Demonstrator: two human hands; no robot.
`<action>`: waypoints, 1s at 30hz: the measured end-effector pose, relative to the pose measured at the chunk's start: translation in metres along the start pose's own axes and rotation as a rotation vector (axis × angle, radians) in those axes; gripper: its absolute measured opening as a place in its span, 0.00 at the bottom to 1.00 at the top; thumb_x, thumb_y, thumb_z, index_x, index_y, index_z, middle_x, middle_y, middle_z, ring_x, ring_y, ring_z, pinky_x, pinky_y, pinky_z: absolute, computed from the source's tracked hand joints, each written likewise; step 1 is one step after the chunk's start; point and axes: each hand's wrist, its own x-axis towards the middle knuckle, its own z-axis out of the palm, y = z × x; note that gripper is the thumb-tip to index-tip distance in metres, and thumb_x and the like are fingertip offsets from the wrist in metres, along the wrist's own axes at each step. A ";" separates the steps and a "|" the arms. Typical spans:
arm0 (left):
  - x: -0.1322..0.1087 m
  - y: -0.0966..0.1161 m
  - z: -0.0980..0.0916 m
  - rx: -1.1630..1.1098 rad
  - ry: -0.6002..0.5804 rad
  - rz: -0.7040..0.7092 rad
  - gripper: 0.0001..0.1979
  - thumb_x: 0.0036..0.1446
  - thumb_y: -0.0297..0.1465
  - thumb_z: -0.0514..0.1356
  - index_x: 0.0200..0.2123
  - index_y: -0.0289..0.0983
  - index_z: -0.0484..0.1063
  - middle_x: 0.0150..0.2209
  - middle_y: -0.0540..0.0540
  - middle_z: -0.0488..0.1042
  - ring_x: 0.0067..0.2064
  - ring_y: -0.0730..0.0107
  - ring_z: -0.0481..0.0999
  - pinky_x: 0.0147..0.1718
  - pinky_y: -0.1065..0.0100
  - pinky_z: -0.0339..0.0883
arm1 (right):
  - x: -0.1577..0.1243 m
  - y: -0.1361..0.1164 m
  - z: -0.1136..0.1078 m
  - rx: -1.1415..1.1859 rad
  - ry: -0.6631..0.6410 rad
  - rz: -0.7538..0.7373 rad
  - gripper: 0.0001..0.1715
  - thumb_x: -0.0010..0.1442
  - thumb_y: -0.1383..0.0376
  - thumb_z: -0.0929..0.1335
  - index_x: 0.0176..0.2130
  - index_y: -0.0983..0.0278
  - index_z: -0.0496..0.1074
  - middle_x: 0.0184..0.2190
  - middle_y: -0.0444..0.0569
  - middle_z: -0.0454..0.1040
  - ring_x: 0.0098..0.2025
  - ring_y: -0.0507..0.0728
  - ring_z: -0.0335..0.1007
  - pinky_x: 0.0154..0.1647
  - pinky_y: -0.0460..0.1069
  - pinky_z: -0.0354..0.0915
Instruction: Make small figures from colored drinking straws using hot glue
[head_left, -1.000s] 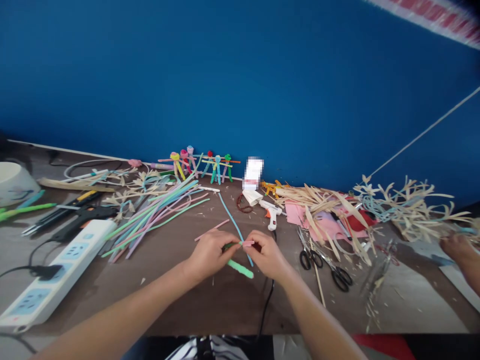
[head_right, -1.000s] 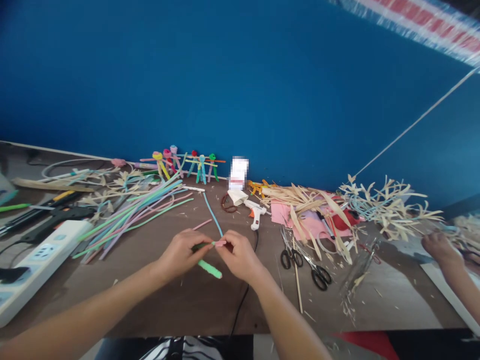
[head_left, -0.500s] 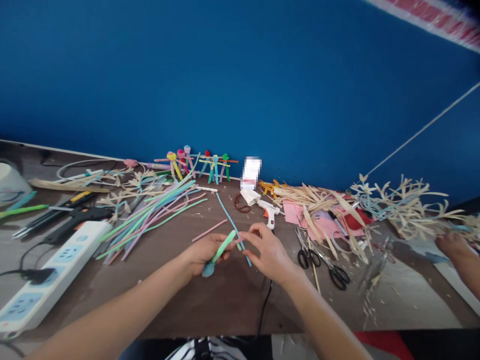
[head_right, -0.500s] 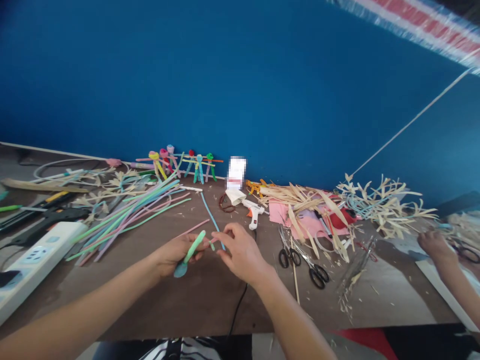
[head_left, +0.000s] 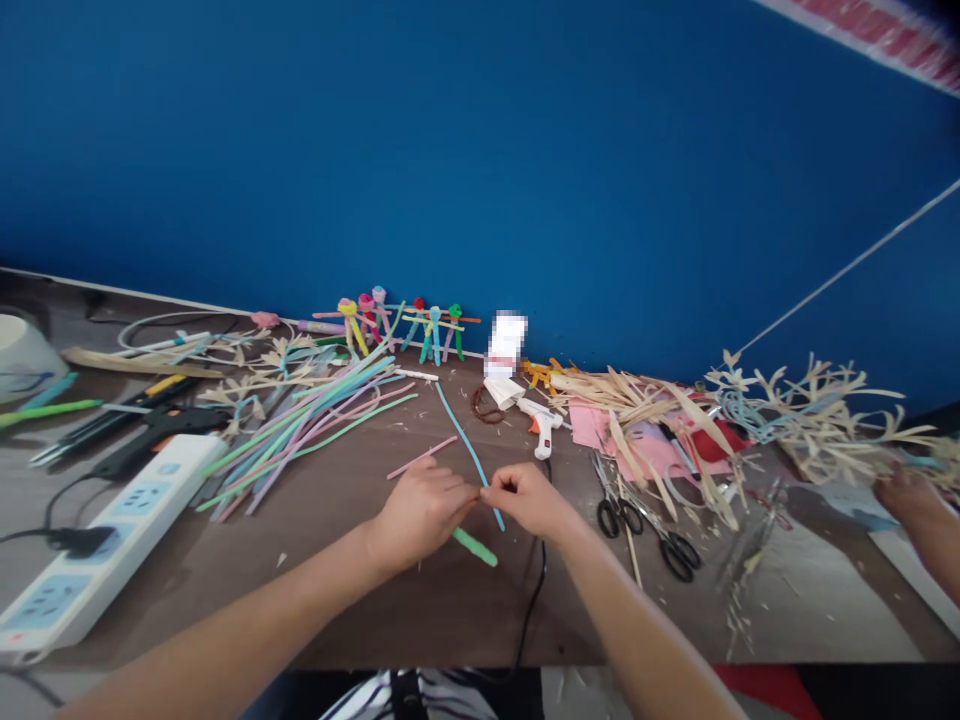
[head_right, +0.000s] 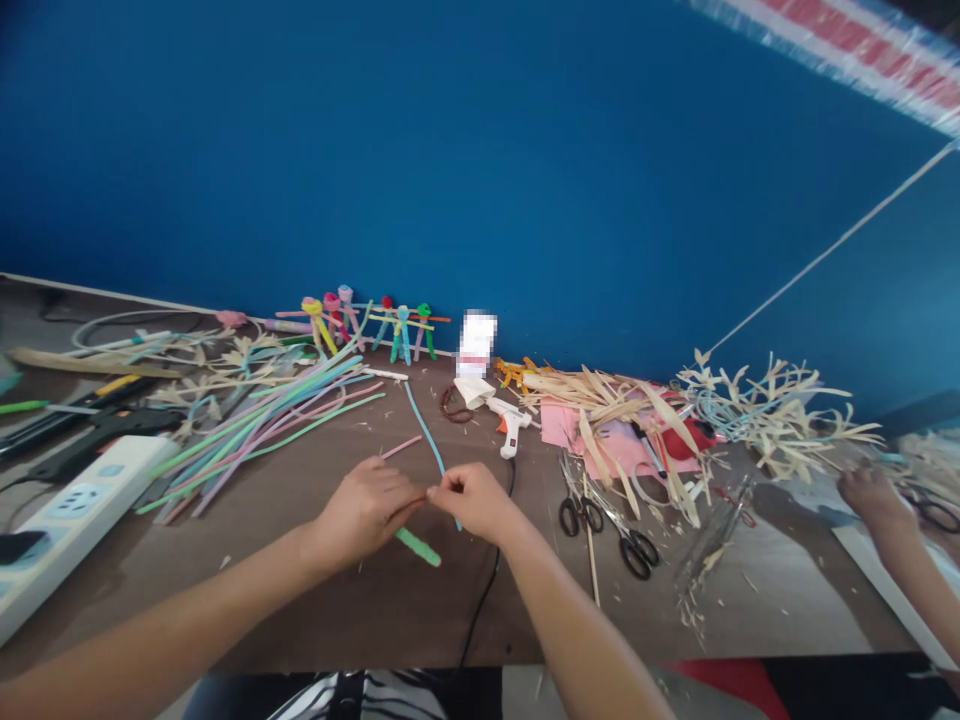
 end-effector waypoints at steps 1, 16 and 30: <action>-0.001 0.000 0.001 0.036 0.015 0.038 0.13 0.55 0.30 0.49 0.27 0.36 0.73 0.21 0.47 0.72 0.26 0.71 0.69 0.30 0.68 0.55 | 0.002 0.002 0.001 0.089 -0.044 0.055 0.16 0.47 0.59 0.66 0.16 0.66 0.63 0.13 0.40 0.59 0.18 0.47 0.51 0.20 0.43 0.47; 0.011 0.000 -0.005 -1.054 -0.221 -0.647 0.15 0.43 0.40 0.59 0.24 0.32 0.73 0.19 0.52 0.66 0.21 0.80 0.59 0.20 0.76 0.50 | -0.027 -0.014 -0.009 -0.430 0.203 -0.595 0.09 0.53 0.69 0.63 0.36 0.61 0.69 0.34 0.49 0.61 0.37 0.54 0.58 0.38 0.49 0.59; 0.005 0.005 -0.008 -0.404 -0.011 -0.263 0.08 0.51 0.31 0.55 0.28 0.36 0.73 0.24 0.50 0.75 0.26 0.73 0.69 0.29 0.72 0.57 | -0.022 -0.013 -0.005 -0.356 0.186 -0.541 0.07 0.55 0.69 0.62 0.34 0.64 0.69 0.30 0.48 0.64 0.35 0.53 0.61 0.36 0.48 0.58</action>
